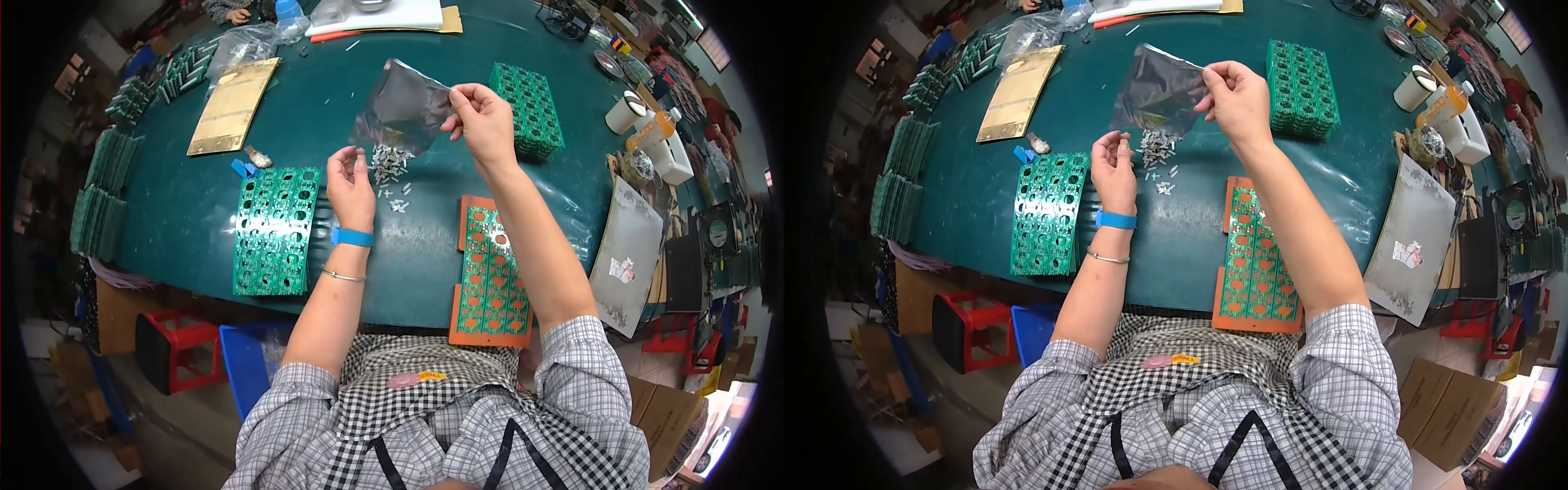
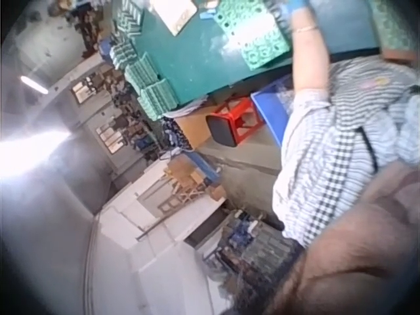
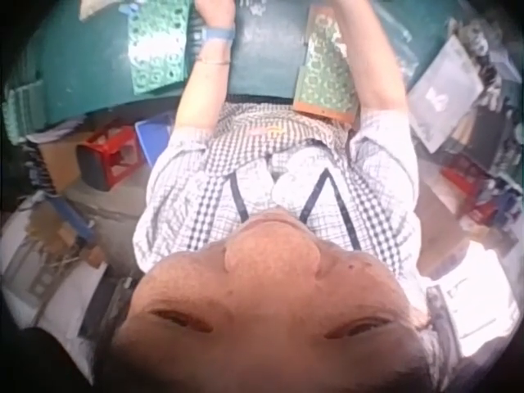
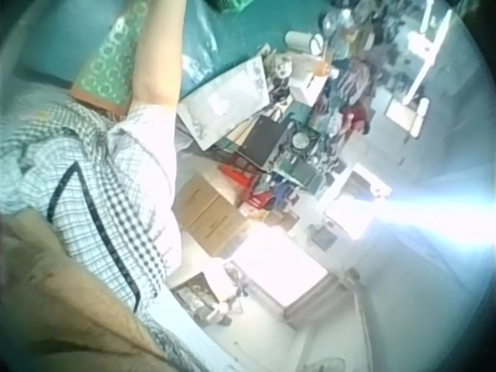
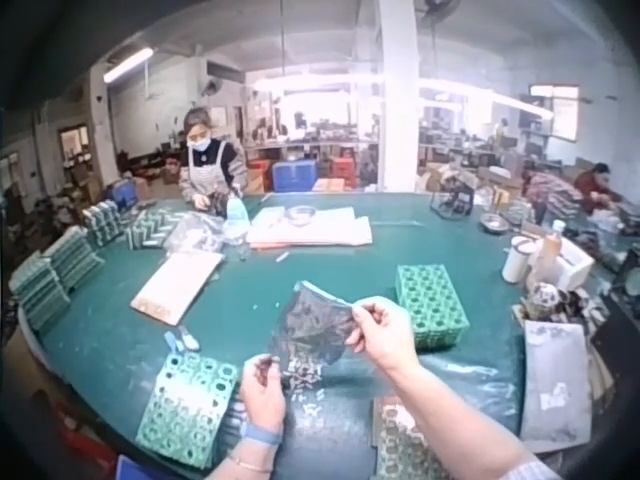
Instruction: The person assembles electronic components by inserting small panel pins into a circuit board panel by hand.
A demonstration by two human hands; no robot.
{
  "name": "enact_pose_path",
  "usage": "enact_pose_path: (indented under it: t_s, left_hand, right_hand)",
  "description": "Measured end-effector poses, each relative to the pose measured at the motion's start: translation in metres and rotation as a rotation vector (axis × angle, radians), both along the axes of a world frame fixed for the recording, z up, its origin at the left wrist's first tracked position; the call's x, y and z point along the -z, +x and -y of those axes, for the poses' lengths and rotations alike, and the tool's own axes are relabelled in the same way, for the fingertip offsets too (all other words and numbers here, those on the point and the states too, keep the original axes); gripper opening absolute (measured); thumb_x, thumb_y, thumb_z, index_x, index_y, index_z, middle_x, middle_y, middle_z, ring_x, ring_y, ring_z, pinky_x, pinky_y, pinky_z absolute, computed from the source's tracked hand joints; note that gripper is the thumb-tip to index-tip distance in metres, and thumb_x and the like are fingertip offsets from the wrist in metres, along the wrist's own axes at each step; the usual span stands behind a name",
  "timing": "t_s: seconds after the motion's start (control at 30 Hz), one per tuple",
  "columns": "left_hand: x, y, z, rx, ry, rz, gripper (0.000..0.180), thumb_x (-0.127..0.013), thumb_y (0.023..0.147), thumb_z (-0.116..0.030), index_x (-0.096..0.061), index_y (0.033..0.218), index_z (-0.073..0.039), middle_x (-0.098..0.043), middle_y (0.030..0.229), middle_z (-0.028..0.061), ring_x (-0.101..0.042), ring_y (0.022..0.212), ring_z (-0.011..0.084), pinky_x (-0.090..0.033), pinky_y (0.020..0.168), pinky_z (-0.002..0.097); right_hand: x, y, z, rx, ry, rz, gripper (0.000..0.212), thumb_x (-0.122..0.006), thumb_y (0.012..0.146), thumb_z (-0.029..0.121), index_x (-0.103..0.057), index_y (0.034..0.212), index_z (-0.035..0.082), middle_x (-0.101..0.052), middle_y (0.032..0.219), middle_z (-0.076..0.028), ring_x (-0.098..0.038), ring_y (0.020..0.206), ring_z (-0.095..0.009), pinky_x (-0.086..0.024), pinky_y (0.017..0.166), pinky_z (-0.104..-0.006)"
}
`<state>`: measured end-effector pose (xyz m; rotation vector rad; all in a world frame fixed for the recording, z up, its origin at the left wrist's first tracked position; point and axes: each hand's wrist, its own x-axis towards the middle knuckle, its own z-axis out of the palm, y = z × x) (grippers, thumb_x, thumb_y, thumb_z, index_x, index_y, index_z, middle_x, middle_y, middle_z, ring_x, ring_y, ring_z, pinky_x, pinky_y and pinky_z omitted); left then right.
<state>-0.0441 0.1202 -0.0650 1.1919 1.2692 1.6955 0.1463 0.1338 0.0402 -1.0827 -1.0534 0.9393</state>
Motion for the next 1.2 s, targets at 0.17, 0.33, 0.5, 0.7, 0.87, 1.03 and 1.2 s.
enact_pose_path:
  t_s: [0.17, 0.33, 0.5, 0.7, 0.87, 1.03, 1.2]
  left_hand:
    - [-0.009, 0.004, 0.011, -0.003, 0.028, -0.236, 0.015, -0.06, 0.088, 0.0, -0.061, 0.103, -0.004, -0.065, 0.099, 0.0037, -0.055, 0.074, 0.012, -0.047, 0.067, 0.0266]
    - [-0.031, 0.016, 0.022, 0.075, 0.234, -0.34, 0.021, -0.063, 0.086, 0.0, -0.063, 0.106, -0.005, -0.06, 0.111, 0.0069, -0.055, 0.08, 0.0133, -0.047, 0.067, 0.0262]
    - [-0.056, 0.033, 0.03, 0.32, 0.278, -0.366, 0.039, -0.069, 0.086, -0.012, -0.061, 0.124, -0.006, -0.05, 0.129, 0.014, -0.057, 0.101, 0.0202, -0.05, 0.078, 0.0266]
    - [-0.079, 0.039, 0.026, 0.55, -0.023, 0.099, 0.021, -0.067, 0.09, -0.008, -0.066, 0.11, -0.003, -0.066, 0.099, 0.004, -0.062, 0.081, 0.0105, -0.054, 0.055, 0.0243]
    - [-0.095, 0.035, 0.035, 0.63, -0.037, 0.008, 0.015, -0.068, 0.089, -0.007, -0.067, 0.102, 0.0, -0.066, 0.095, 0.0044, -0.06, 0.07, 0.0101, -0.051, 0.049, 0.0243]
    - [-0.107, 0.036, 0.05, 0.815, -0.109, -0.072, 0.011, -0.071, 0.086, -0.008, -0.069, 0.084, 0.002, -0.066, 0.082, 0.0068, -0.059, 0.062, 0.0111, -0.05, 0.053, 0.0248]
    - [-0.121, 0.035, 0.064, 0.805, -0.092, -0.148, 0.012, -0.069, 0.088, -0.008, -0.067, 0.086, 0.003, -0.065, 0.072, 0.0041, -0.061, 0.065, 0.0113, -0.049, 0.059, 0.0244]
  right_hand:
    - [0.015, 0.02, 0.005, 0.034, -0.211, -0.263, 0.015, -0.056, 0.098, 0.016, -0.058, 0.1, 0.001, -0.063, 0.083, -0.005, -0.063, 0.063, -0.012, -0.048, 0.051, -0.0227]
    - [0.023, 0.036, 0.016, 0.056, -0.27, -0.422, 0.014, -0.055, 0.098, 0.016, -0.056, 0.102, 0.003, -0.064, 0.089, -0.006, -0.062, 0.064, -0.012, -0.05, 0.052, -0.0229]
    - [0.019, 0.029, 0.041, -0.014, -0.269, -0.549, 0.013, -0.05, 0.1, 0.015, -0.053, 0.104, 0.003, -0.063, 0.092, -0.007, -0.064, 0.068, -0.015, -0.052, 0.053, -0.0237]
    - [0.01, 0.028, 0.08, -0.269, -0.383, -0.184, 0.025, -0.054, 0.095, 0.007, -0.054, 0.12, 0.005, -0.064, 0.106, -0.006, -0.066, 0.087, -0.015, -0.053, 0.065, -0.0245]
    - [-0.017, 0.041, 0.092, -0.086, -0.034, -0.25, 0.033, -0.062, 0.091, 0.005, -0.057, 0.123, 0.001, -0.067, 0.098, -0.005, -0.062, 0.08, -0.011, -0.049, 0.073, -0.0235]
    - [-0.016, 0.059, 0.09, -0.051, -0.086, -0.157, 0.014, -0.063, 0.093, 0.013, -0.07, 0.099, 0.002, -0.067, 0.082, 0.0, -0.057, 0.069, -0.007, -0.045, 0.064, -0.0239]
    - [-0.022, 0.065, 0.117, 0.003, -0.133, -0.261, 0.013, -0.063, 0.093, 0.014, -0.071, 0.09, 0.003, -0.064, 0.074, 0.002, -0.051, 0.062, -0.006, -0.04, 0.055, -0.0227]
